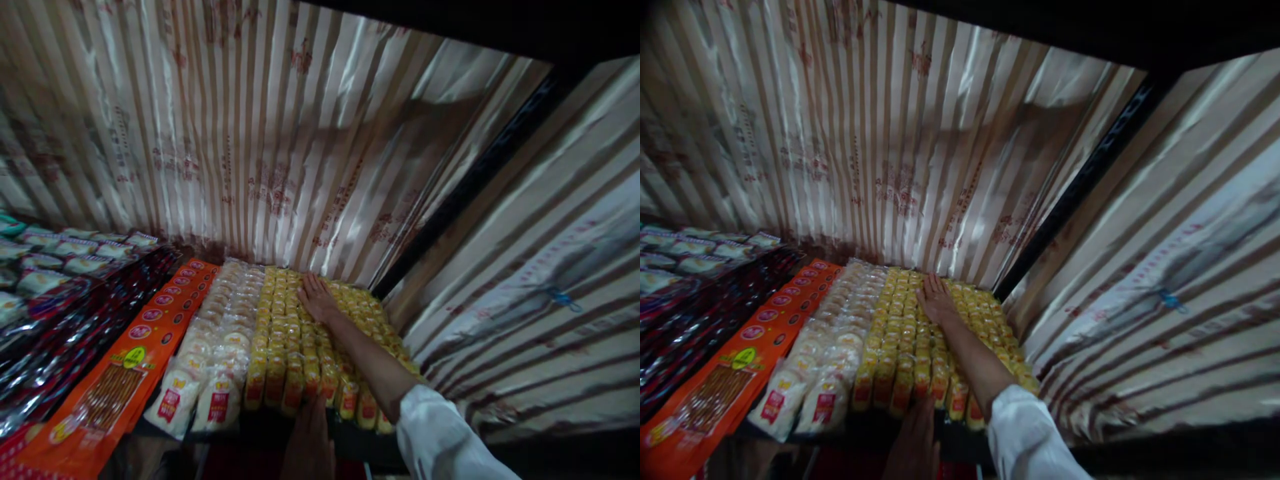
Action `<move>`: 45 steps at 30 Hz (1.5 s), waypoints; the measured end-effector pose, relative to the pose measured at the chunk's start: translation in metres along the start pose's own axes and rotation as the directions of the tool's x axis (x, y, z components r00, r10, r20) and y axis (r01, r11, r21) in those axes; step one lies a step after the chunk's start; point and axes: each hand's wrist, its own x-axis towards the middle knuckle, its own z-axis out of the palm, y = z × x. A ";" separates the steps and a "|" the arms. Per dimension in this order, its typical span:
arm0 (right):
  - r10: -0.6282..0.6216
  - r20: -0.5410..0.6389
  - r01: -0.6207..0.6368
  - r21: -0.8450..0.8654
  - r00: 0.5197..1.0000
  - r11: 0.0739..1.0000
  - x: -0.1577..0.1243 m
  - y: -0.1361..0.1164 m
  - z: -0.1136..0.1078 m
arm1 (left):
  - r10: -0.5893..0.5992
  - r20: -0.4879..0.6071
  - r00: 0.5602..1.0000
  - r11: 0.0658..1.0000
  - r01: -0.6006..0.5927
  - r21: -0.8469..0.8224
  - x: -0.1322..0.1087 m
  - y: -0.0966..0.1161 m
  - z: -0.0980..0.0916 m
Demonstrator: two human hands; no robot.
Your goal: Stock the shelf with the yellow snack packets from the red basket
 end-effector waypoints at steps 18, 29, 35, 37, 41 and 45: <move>0.026 0.059 -0.034 0.127 0.998 0.991 0.012 -0.009 -0.009 | -0.025 0.027 0.999 0.999 0.026 -0.038 0.000 0.003 -0.007; 0.319 -0.571 0.152 0.628 0.757 0.763 -0.155 0.006 -0.022 | 0.084 0.125 0.989 0.988 -0.067 -0.136 0.015 0.003 -0.042; 0.381 -0.563 0.088 0.634 0.734 0.768 -0.251 0.038 -0.003 | 0.210 0.166 0.964 0.965 -0.178 -0.192 0.026 0.026 -0.053; 0.383 -0.552 0.066 0.627 0.741 0.777 -0.269 0.044 0.001 | 0.254 0.177 0.951 0.953 -0.215 -0.214 0.029 0.037 -0.053; 0.397 -0.527 0.049 0.645 0.752 0.762 -0.285 0.046 0.007 | 0.312 0.202 0.928 0.930 -0.256 -0.262 0.039 0.051 -0.053; 0.389 -0.512 0.049 0.650 0.766 0.758 -0.285 0.044 0.010 | 0.331 0.220 0.918 0.923 -0.267 -0.277 0.049 0.051 -0.049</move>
